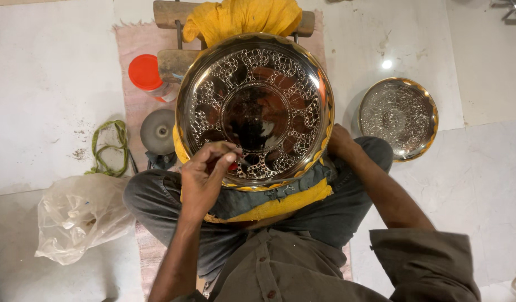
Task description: The person is engraving a decorative pattern on a large metal plate. They use a hammer and chisel to create the design, then switch to a grinding wheel to smooth and refine the surface. The person works methodically, focusing on different sections of the plate.
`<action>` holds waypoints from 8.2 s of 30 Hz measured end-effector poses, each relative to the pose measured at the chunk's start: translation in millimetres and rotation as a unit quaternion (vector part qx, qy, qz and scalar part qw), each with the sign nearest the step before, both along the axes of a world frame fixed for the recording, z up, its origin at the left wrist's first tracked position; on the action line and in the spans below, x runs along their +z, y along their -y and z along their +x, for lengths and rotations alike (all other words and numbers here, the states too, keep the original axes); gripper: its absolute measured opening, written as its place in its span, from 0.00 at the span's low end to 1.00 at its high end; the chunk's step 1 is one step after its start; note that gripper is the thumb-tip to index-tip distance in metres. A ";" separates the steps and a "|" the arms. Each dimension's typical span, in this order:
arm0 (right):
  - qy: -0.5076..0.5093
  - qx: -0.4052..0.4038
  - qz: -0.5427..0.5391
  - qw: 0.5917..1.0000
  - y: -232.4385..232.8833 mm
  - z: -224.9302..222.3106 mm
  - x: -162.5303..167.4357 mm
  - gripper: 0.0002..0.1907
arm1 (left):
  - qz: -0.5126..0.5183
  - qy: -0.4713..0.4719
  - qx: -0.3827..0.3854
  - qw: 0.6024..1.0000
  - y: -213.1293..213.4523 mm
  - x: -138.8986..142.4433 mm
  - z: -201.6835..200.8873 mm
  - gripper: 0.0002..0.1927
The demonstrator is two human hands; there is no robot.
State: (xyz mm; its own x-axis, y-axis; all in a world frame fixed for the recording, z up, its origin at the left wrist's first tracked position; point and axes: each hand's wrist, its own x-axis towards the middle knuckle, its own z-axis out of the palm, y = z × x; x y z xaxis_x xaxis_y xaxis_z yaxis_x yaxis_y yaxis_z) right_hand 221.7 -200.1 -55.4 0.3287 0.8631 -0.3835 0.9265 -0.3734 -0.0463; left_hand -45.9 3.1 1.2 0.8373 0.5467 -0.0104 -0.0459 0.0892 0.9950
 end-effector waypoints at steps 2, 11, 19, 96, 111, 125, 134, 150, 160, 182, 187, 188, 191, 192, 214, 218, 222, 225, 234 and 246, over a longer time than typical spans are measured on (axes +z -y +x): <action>-0.044 -0.052 0.017 0.997 8.1 0.7 6.5 0.11 | -0.037 -0.013 -0.008 0.999 2.8 0.2 7.5 0.07; -0.197 -0.554 0.211 0.781 108.7 -3.6 38.6 0.27 | 0.036 -0.047 -0.023 0.998 6.9 0.8 33.3 0.13; -0.327 -0.408 0.554 0.647 144.7 -62.6 47.8 0.23 | 0.124 -0.121 -0.004 0.985 20.3 13.1 34.4 0.20; -0.057 -0.057 0.255 0.964 -4.3 -57.3 132.4 0.38 | 0.231 -0.116 -0.026 0.966 24.1 -1.1 31.1 0.23; -0.061 -0.061 0.261 0.961 -0.4 -59.3 132.7 0.45 | 0.228 -0.098 -0.064 0.967 16.4 4.1 31.4 0.24; -0.091 -0.076 0.315 0.942 1.1 -62.3 132.1 0.42 | 0.225 -0.056 -0.086 0.969 10.8 0.4 32.0 0.24; -0.254 -0.089 0.450 0.851 4.0 -66.0 119.7 0.42 | 0.238 -0.051 -0.107 0.964 5.5 2.0 33.5 0.24; -0.143 -0.124 0.357 0.915 12.2 -75.2 126.2 0.40 | 0.234 -0.028 -0.129 0.963 1.7 5.2 31.6 0.31; -0.177 -0.078 0.421 0.886 5.7 -78.3 134.0 0.42 | 0.230 -0.056 -0.123 0.964 0.9 1.6 29.7 0.30; 0.038 -0.049 0.263 0.963 13.5 -77.6 128.5 0.42 | 0.288 -0.065 -0.135 0.946 -6.6 5.7 33.5 0.23; -0.160 -0.167 0.341 0.911 25.9 -85.9 121.8 0.38 | 0.155 -0.065 -0.119 0.979 -6.9 13.4 30.1 0.25; -0.199 -0.177 0.373 0.889 29.8 -88.3 119.7 0.37 | 0.127 -0.051 -0.109 0.985 -7.8 14.8 28.7 0.25; -0.278 -0.228 0.398 0.844 42.5 -96.5 113.5 0.34 | 0.071 -0.042 -0.102 0.991 -12.3 17.6 23.5 0.25; -0.297 -0.255 0.397 0.830 46.6 -99.3 111.8 0.34 | 0.057 -0.046 -0.103 0.992 -13.5 18.2 21.7 0.25; -0.259 -0.311 0.392 0.826 73.5 -140.0 98.6 0.34 | 0.233 -0.144 -0.339 0.900 -21.5 23.4 52.3 0.24; -0.254 -0.351 0.315 0.844 78.7 -136.5 95.7 0.38 | 0.243 -0.131 -0.336 0.900 -20.5 24.8 53.9 0.26; -0.262 -0.321 0.360 0.836 83.9 -135.8 90.6 0.37 | 0.247 -0.141 -0.348 0.893 -21.3 23.9 56.0 0.25; -0.267 -0.325 0.369 0.829 88.4 -136.3 86.2 0.38 | 0.243 -0.119 -0.354 0.895 -23.0 19.8 57.4 0.24; -0.361 -0.382 0.426 0.737 95.9 -138.1 72.2 0.35 | 0.166 -0.041 -0.260 0.950 -53.9 10.5 59.2 0.24; -0.246 -0.384 0.368 0.810 96.3 -148.6 79.2 0.25 | 0.214 -0.112 -0.425 0.872 -30.8 19.6 66.3 0.25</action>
